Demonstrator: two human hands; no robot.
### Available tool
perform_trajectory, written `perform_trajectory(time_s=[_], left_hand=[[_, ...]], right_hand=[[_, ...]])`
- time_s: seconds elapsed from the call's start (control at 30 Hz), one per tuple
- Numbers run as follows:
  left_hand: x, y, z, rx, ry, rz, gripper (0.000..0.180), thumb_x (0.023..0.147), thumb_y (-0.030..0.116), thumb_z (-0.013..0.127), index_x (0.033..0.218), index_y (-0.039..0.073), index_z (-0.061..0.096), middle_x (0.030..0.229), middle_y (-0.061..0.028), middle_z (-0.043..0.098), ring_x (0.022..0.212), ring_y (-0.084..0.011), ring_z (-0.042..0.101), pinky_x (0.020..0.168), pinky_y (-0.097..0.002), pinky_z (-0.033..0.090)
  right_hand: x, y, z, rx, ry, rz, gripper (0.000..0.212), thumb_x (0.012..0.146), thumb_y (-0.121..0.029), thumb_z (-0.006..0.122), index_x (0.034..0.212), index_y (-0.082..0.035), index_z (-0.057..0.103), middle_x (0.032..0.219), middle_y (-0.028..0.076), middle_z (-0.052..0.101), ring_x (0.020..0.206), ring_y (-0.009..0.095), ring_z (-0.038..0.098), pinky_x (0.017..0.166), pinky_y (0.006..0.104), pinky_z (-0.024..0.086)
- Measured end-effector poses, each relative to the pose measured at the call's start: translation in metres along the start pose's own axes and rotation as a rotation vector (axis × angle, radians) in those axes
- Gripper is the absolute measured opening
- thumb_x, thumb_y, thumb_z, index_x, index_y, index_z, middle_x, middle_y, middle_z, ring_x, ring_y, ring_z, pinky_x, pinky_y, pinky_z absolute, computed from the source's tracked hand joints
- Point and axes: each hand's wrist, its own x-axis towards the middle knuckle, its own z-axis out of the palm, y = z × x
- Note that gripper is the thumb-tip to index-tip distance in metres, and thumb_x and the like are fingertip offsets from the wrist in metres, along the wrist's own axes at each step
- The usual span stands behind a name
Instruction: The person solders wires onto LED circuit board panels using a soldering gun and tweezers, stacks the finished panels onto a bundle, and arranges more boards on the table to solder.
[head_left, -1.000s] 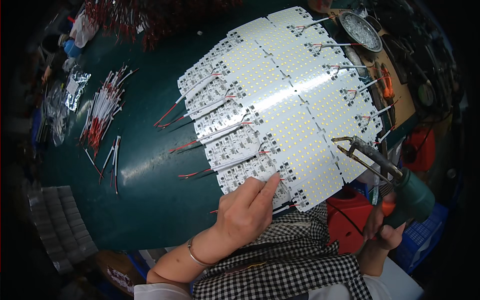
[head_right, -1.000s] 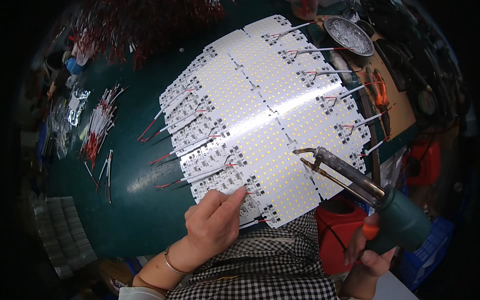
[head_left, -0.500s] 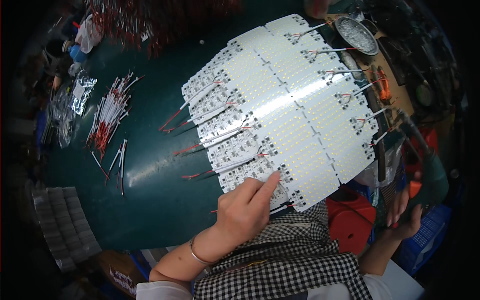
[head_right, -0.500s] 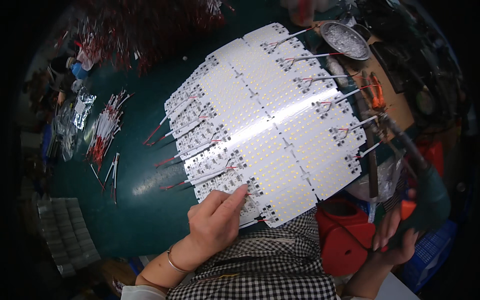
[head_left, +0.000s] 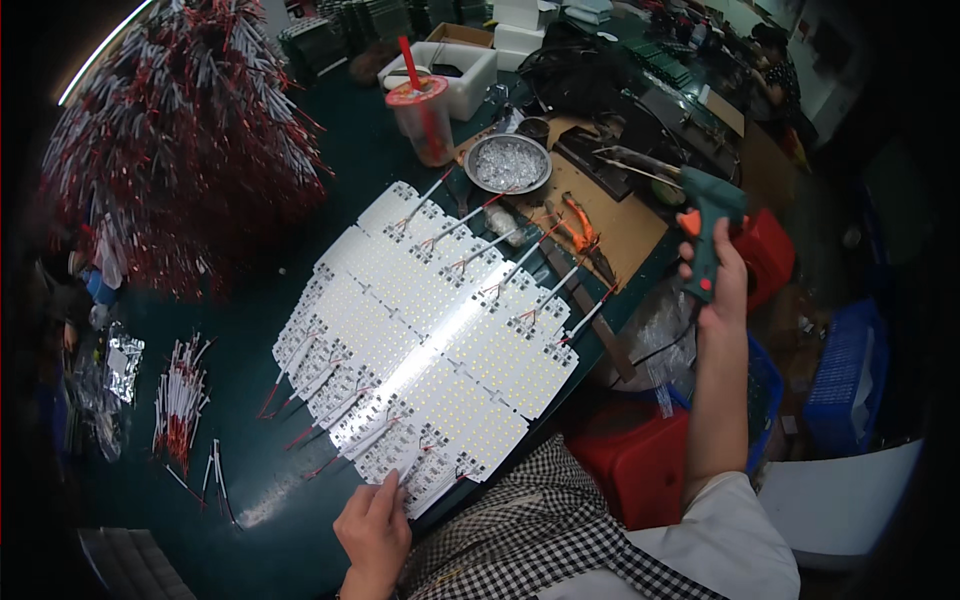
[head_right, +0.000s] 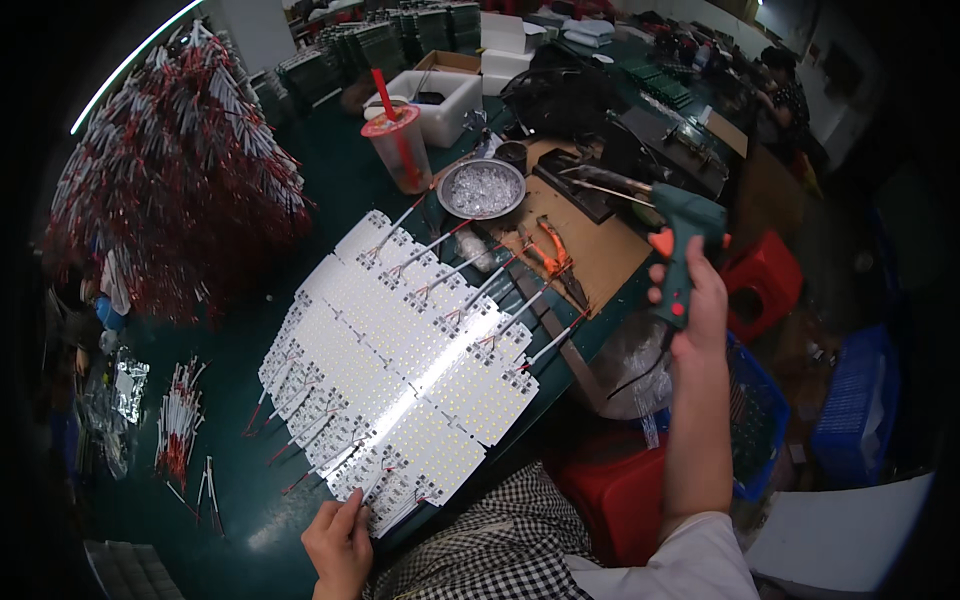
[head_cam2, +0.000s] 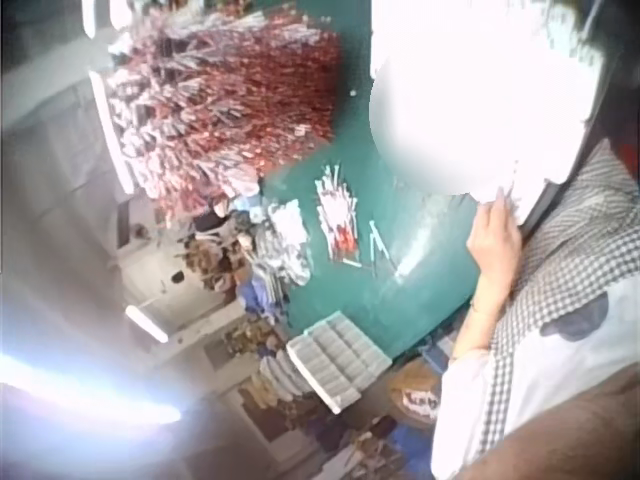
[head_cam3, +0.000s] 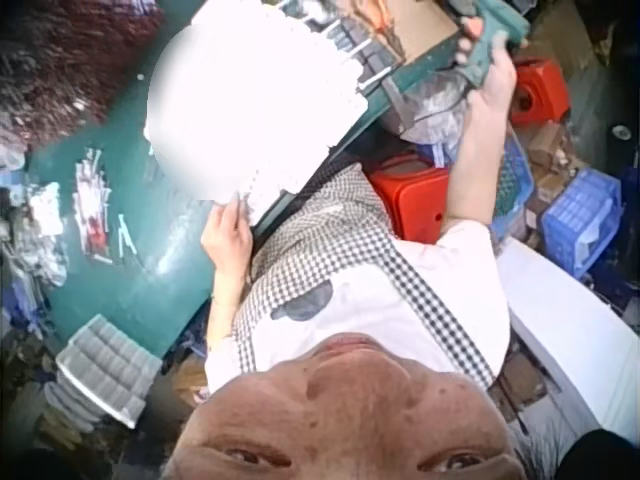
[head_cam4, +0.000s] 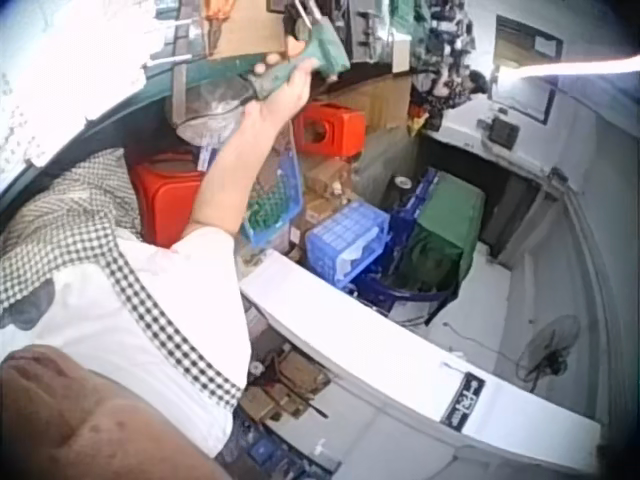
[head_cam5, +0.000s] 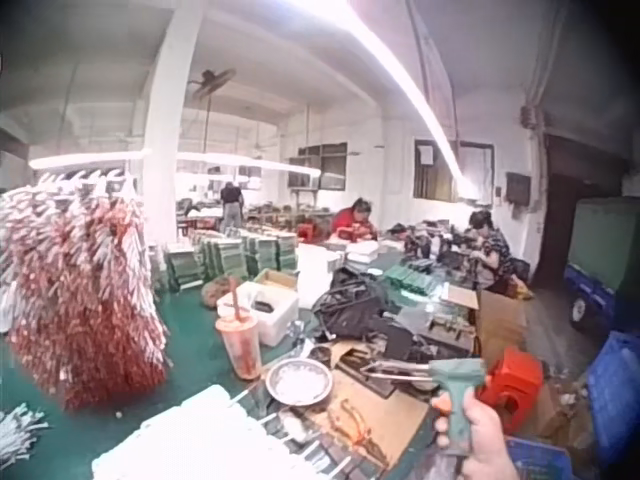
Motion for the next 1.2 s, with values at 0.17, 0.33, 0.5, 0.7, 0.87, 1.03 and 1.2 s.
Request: perform_trajectory(time_s=[0.17, 0.33, 0.5, 0.7, 0.87, 1.03, 1.2], left_hand=[[-0.012, -0.001, -0.009, 0.018, -0.054, -0.057, 0.025, 0.074, 0.006, 0.073, 0.098, 0.008, 0.069, 0.07, -0.0071, 0.058, 0.058, -0.0263, 0.059, 0.05, -0.036, 0.046], [-0.012, -0.002, -0.053, 0.179, -0.29, -0.176, 0.021, 0.076, 0.016, 0.072, 0.096, 0.009, 0.068, 0.07, -0.0079, 0.059, 0.059, -0.0289, 0.061, 0.05, -0.0391, 0.047], [0.028, -0.025, -0.098, 0.104, -0.225, -0.074, 0.024, 0.076, 0.013, 0.073, 0.099, 0.005, 0.07, 0.068, -0.0117, 0.061, 0.055, -0.0277, 0.057, 0.052, -0.0363, 0.045], [0.157, -0.085, -0.042, 0.064, 0.015, 0.023, 0.021, 0.084, 0.014, 0.064, 0.101, 0.002, 0.068, 0.097, -0.016, 0.065, 0.088, -0.0346, 0.062, 0.081, -0.041, 0.049], [0.214, -0.098, 0.001, 0.084, -0.302, -0.275, 0.035, 0.083, 0.032, 0.069, 0.096, 0.0, 0.07, 0.089, -0.0178, 0.069, 0.087, -0.0317, 0.066, 0.079, -0.0374, 0.051], [0.234, -0.109, 0.006, 0.048, -0.393, -0.323, 0.041, 0.072, 0.039, 0.076, 0.085, 0.0, 0.07, 0.082, -0.0163, 0.07, 0.078, -0.0273, 0.067, 0.074, -0.034, 0.052], [0.238, -0.114, 0.006, -0.055, -0.463, -0.443, 0.029, 0.075, 0.017, 0.077, 0.093, -0.004, 0.067, 0.076, -0.0098, 0.066, 0.067, -0.0144, 0.063, 0.063, -0.0273, 0.051]], right_hand=[[0.052, 0.046, 0.034, -0.132, 0.003, 0.134, 0.039, 0.092, -0.039, 0.062, 0.1, -0.001, 0.06, 0.078, 0.011, 0.065, 0.059, 0.016, 0.06, 0.055, 0.0273, 0.05], [0.085, 0.079, 0.045, -0.175, -0.035, 0.217, 0.039, 0.093, -0.037, 0.06, 0.106, 0.0, 0.061, 0.089, 0.008, 0.067, 0.068, 0.015, 0.062, 0.058, 0.0281, 0.052], [0.083, 0.077, 0.031, -0.092, -0.126, 0.369, 0.022, 0.089, -0.018, 0.064, 0.101, 0.0, 0.065, 0.092, 0.007, 0.068, 0.078, 0.019, 0.067, 0.069, 0.03, 0.054], [-0.008, 0.054, 0.036, -0.637, -0.129, -0.339, 0.055, 0.085, -0.004, 0.063, 0.136, 0.004, 0.043, 0.12, 0.009, 0.057, 0.106, 0.016, 0.055, 0.094, 0.0276, 0.041], [-0.125, 0.032, 0.028, -0.572, -0.323, 0.12, 0.013, 0.09, -0.01, 0.06, 0.1, 0.0, 0.062, 0.076, 0.006, 0.065, 0.058, 0.008, 0.059, 0.048, 0.0204, 0.044], [-0.178, 0.066, 0.034, -0.498, -0.499, 0.592, 0.022, 0.093, -0.016, 0.06, 0.1, 0.005, 0.062, 0.079, 0.012, 0.068, 0.056, 0.012, 0.062, 0.048, 0.0227, 0.05], [-0.189, 0.087, 0.055, -0.205, -0.427, 0.667, 0.022, 0.09, -0.008, 0.062, 0.104, 0.007, 0.053, 0.084, 0.016, 0.067, 0.061, 0.017, 0.065, 0.049, 0.025, 0.052]])
